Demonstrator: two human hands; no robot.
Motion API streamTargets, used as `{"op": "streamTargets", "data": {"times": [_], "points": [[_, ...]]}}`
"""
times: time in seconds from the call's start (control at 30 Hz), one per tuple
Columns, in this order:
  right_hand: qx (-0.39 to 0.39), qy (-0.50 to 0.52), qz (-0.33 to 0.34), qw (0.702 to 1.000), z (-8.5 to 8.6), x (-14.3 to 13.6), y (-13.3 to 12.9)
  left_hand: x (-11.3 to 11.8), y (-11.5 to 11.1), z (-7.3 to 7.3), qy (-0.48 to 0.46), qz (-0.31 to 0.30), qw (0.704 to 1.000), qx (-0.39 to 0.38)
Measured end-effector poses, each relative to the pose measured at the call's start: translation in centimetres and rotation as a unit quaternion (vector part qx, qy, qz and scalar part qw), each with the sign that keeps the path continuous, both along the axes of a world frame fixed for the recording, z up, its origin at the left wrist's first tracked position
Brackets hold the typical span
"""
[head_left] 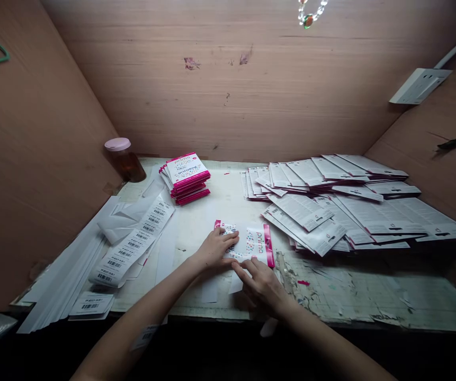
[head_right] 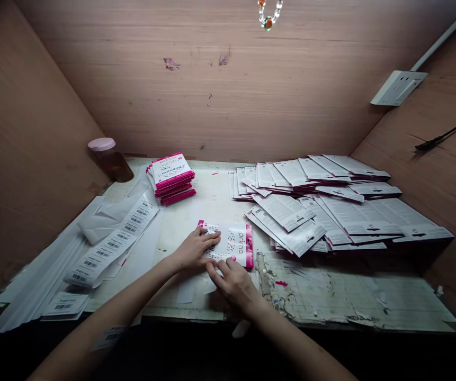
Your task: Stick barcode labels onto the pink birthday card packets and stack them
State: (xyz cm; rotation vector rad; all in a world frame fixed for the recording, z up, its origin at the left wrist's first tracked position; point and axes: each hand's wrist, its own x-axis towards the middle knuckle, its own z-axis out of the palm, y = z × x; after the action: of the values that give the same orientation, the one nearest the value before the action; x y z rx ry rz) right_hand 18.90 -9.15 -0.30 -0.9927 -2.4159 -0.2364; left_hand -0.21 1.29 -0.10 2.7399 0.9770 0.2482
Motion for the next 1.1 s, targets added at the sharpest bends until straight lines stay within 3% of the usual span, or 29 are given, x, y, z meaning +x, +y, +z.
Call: {"op": "streamTargets", "data": {"times": [0.2,0.37,0.47,0.6,0.7,0.8,0.97,1.1], "points": [[-0.122,0.055,0.060,0.989,-1.0,0.3,-0.2,-0.2,0.3,-0.5,-0.023,-0.011,1.000,-0.009],[-0.295,0.225,0.088,0.924,-0.6,-0.2,-2.4,-0.3,0.7,-0.8,-0.028,-0.037,0.998,-0.045],[-0.279,0.257,0.080,0.922,-0.1,-0.3,-2.5,-0.4,0.9,-0.7,-0.036,-0.044,0.996,-0.068],[-0.231,0.291,0.001,0.928,0.4,0.3,1.5,-0.5,1.0,-1.0,-0.063,-0.044,0.994,-0.077],[-0.280,0.314,-0.081,0.904,0.2,0.9,5.8,-0.3,1.0,-1.5,-0.079,-0.029,0.994,-0.074],[-0.315,0.314,-0.100,0.890,-0.8,1.1,8.7,-0.1,0.9,-1.9,-0.086,-0.014,0.994,-0.066],[-0.346,0.320,-0.104,0.876,-2.4,1.3,9.5,0.2,0.7,-1.8,-0.089,-0.005,0.995,-0.052],[-0.384,0.314,-0.093,0.864,-2.3,1.9,9.7,0.2,0.5,-1.5,-0.078,-0.001,0.996,-0.044]]}}
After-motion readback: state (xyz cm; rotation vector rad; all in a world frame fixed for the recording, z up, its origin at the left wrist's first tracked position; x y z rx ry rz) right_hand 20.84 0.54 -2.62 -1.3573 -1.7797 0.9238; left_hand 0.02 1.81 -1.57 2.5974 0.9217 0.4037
